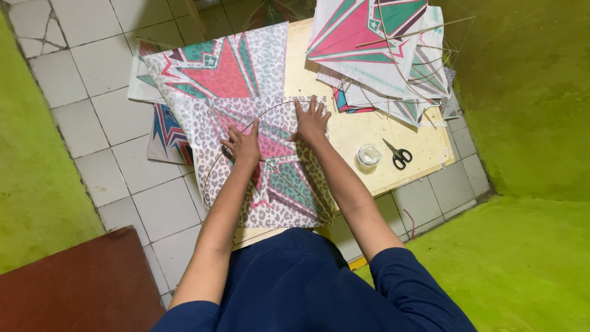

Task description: A person is assembling a kite by applying glue to the wooden frame and folding the patterned paper edges over to secure them.

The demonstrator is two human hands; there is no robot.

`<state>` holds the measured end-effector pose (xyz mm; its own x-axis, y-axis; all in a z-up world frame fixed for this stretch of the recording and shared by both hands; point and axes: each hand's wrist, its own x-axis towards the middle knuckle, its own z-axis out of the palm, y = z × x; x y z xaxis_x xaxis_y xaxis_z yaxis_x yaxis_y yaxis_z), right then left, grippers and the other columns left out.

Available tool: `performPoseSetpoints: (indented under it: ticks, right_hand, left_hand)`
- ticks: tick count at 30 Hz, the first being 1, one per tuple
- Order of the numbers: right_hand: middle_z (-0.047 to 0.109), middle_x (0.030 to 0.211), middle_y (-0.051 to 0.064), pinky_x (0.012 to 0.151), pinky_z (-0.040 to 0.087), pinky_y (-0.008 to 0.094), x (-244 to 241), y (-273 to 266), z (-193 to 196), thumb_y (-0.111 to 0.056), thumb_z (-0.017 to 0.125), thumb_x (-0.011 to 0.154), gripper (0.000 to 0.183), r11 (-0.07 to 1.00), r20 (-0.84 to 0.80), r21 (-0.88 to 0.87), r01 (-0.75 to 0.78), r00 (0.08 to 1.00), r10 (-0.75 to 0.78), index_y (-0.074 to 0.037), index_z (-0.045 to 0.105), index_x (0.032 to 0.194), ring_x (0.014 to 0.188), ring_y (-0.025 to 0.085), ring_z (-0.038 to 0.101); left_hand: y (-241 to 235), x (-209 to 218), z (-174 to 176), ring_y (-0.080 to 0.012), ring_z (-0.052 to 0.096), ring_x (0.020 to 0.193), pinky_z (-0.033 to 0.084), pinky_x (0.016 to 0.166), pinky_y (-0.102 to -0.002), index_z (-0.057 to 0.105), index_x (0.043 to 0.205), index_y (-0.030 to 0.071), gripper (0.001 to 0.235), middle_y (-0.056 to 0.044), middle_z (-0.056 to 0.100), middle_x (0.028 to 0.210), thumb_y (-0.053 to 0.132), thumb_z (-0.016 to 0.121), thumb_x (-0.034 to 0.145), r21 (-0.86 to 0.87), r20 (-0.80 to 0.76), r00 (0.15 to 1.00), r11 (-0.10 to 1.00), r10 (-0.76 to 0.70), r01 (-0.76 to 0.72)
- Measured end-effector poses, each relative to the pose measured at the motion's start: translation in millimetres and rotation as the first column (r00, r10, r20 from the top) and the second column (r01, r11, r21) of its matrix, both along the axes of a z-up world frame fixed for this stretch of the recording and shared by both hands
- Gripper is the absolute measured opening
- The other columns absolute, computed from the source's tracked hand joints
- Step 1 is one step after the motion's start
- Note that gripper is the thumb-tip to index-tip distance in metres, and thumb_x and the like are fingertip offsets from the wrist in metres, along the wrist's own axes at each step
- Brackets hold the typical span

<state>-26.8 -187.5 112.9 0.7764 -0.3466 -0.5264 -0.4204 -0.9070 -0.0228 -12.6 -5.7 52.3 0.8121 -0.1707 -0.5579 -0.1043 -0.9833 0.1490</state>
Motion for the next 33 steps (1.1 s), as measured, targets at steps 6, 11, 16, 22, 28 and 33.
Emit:
performPoseSetpoints:
  ticks: [6, 11, 16, 22, 28, 33]
  right_hand:
    - [0.001, 0.17, 0.026, 0.11, 0.018, 0.068, -4.1, -7.9, 0.2, -0.043, 0.096, 0.067, 0.129, 0.995, -0.01, 0.073, 0.062, 0.998, -0.062, -0.022, 0.017, 0.167, 0.151, 0.049, 0.012]
    - [-0.001, 0.17, 0.027, 0.111, 0.018, 0.066, -6.3, -7.5, 0.4, -0.044, 0.095, 0.069, 0.129, 0.995, -0.021, 0.044, 0.089, 0.996, -0.088, -0.011, 0.017, 0.166, 0.151, 0.047, 0.011]
    - [-0.003, 0.17, 0.025, 0.109, 0.021, 0.062, -8.9, -9.9, -2.0, -0.044, 0.097, 0.066, 0.137, 0.987, -0.023, 0.047, 0.152, 0.988, -0.151, -0.005, 0.012, 0.165, 0.149, 0.044, 0.013]
    - [0.0, 0.17, 0.024, 0.107, 0.026, 0.059, -14.1, -8.9, 3.5, -0.048, 0.097, 0.064, 0.139, 0.973, -0.008, 0.076, 0.217, 0.976, -0.217, -0.002, 0.012, 0.164, 0.147, 0.041, 0.017]
    - [0.0, 0.169, 0.024, 0.102, 0.027, 0.057, -14.7, -11.3, -9.2, -0.048, 0.098, 0.06, 0.142, 0.977, 0.028, 0.044, 0.208, 0.978, -0.209, 0.001, 0.013, 0.162, 0.142, 0.04, 0.02]
    - [0.003, 0.168, 0.027, 0.101, 0.029, 0.057, -19.8, -8.8, -2.0, -0.047, 0.098, 0.061, 0.143, 0.979, 0.075, 0.077, 0.187, 0.978, -0.193, 0.002, 0.011, 0.163, 0.14, 0.041, 0.023]
  left_hand:
    - [-1.5, 2.1, 2.2, -0.0446, 0.017, 0.151, 0.01, 0.111, -0.074, 0.013, 0.164, 0.044, 0.129, -0.044, 0.016, 0.16, 0.029, 0.098, 0.068, 0.022, -0.024, 1.0, 1.0, -0.003, 0.003]
    - [-1.2, 0.3, 4.7, -0.0453, 0.017, 0.151, 0.011, 0.111, -0.074, 0.015, 0.165, 0.043, 0.128, -0.044, 0.017, 0.159, 0.029, 0.098, 0.069, 0.018, -0.012, 1.0, 1.0, -0.011, 0.011]
    - [-1.1, 0.1, 8.6, -0.0451, 0.015, 0.152, 0.008, 0.112, -0.075, 0.015, 0.164, 0.042, 0.126, -0.045, 0.015, 0.16, 0.029, 0.097, 0.07, 0.015, -0.02, 1.0, 1.0, -0.008, 0.008]
    - [0.1, 1.5, 4.0, -0.0454, 0.014, 0.152, 0.007, 0.112, -0.075, 0.015, 0.165, 0.042, 0.127, -0.045, 0.014, 0.16, 0.028, 0.097, 0.069, 0.002, -0.03, 1.0, 1.0, -0.006, 0.006]
    - [-1.0, 2.7, 4.4, -0.0452, 0.013, 0.152, 0.007, 0.112, -0.075, 0.015, 0.165, 0.041, 0.126, -0.045, 0.014, 0.16, 0.027, 0.097, 0.07, -0.006, -0.044, 0.999, 1.0, -0.002, 0.001]
    - [-2.7, 3.9, -8.1, -0.0452, 0.012, 0.152, 0.006, 0.111, -0.076, 0.015, 0.165, 0.042, 0.127, -0.045, 0.013, 0.16, 0.029, 0.097, 0.07, 0.017, -0.045, 0.999, 1.0, 0.0, 0.001]
